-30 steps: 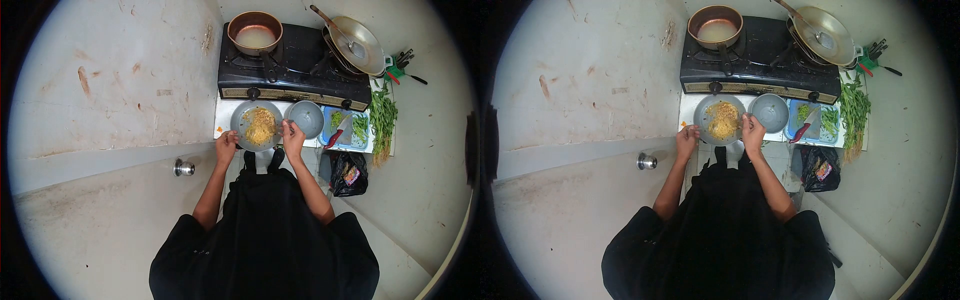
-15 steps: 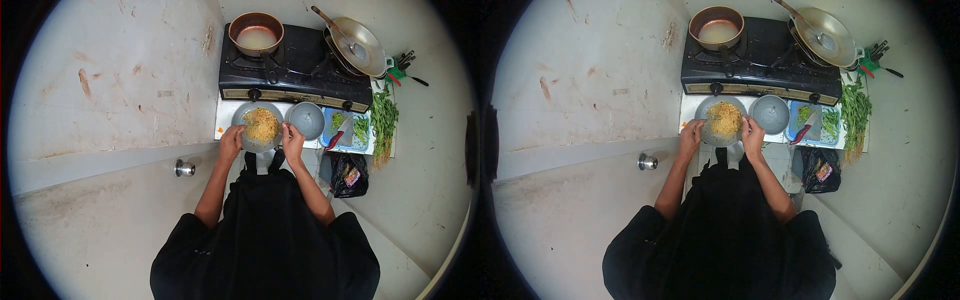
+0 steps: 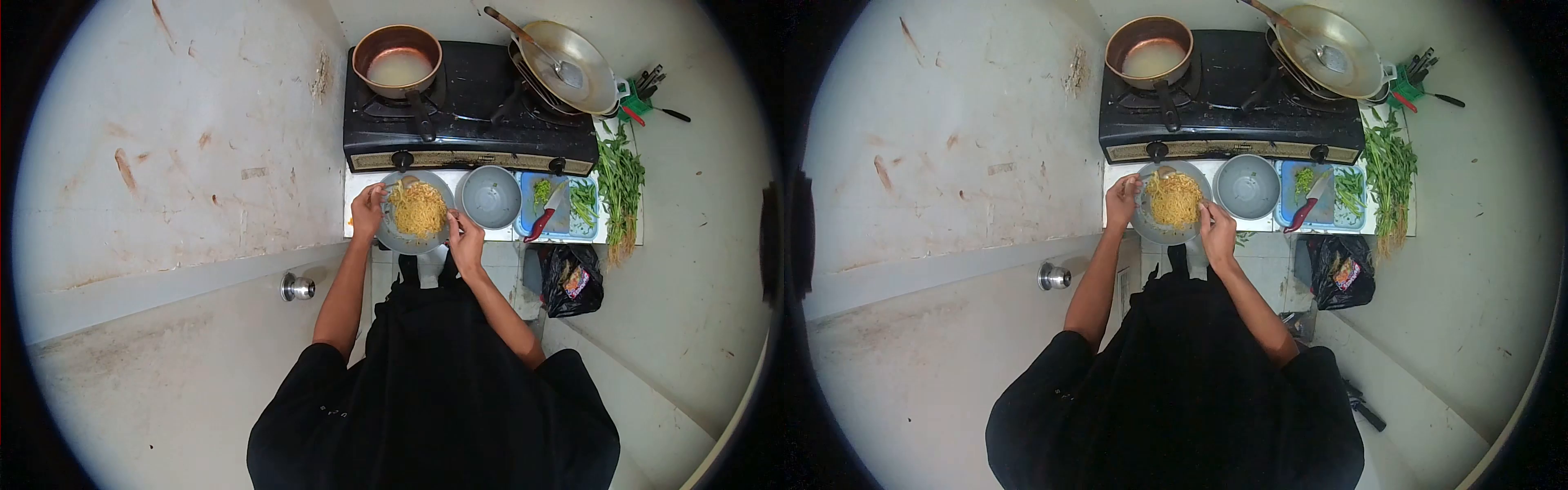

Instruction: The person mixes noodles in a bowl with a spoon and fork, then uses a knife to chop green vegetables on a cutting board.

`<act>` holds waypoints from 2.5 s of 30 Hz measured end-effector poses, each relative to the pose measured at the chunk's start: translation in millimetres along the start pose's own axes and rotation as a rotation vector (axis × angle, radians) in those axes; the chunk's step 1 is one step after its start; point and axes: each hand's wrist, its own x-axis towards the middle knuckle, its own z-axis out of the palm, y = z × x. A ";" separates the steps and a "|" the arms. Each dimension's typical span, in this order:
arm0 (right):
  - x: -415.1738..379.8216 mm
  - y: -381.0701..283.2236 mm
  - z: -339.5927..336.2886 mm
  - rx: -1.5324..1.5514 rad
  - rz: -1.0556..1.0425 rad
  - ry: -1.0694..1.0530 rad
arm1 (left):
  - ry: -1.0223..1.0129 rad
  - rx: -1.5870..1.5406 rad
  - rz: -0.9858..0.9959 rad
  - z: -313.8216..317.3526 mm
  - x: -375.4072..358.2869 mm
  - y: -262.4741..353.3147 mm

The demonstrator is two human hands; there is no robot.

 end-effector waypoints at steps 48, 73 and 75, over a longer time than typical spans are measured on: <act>6.0 -0.3 13.5 0.311 0.289 0.012 | 0.176 -0.222 -0.254 5.0 -81.7 -8.4; 29.2 -26.4 -13.6 0.008 0.011 0.125 | 0.110 0.322 0.152 -0.3 -58.2 27.2; 28.7 -27.1 -13.0 0.008 -0.007 0.121 | 0.241 0.411 0.222 -7.4 -60.9 41.2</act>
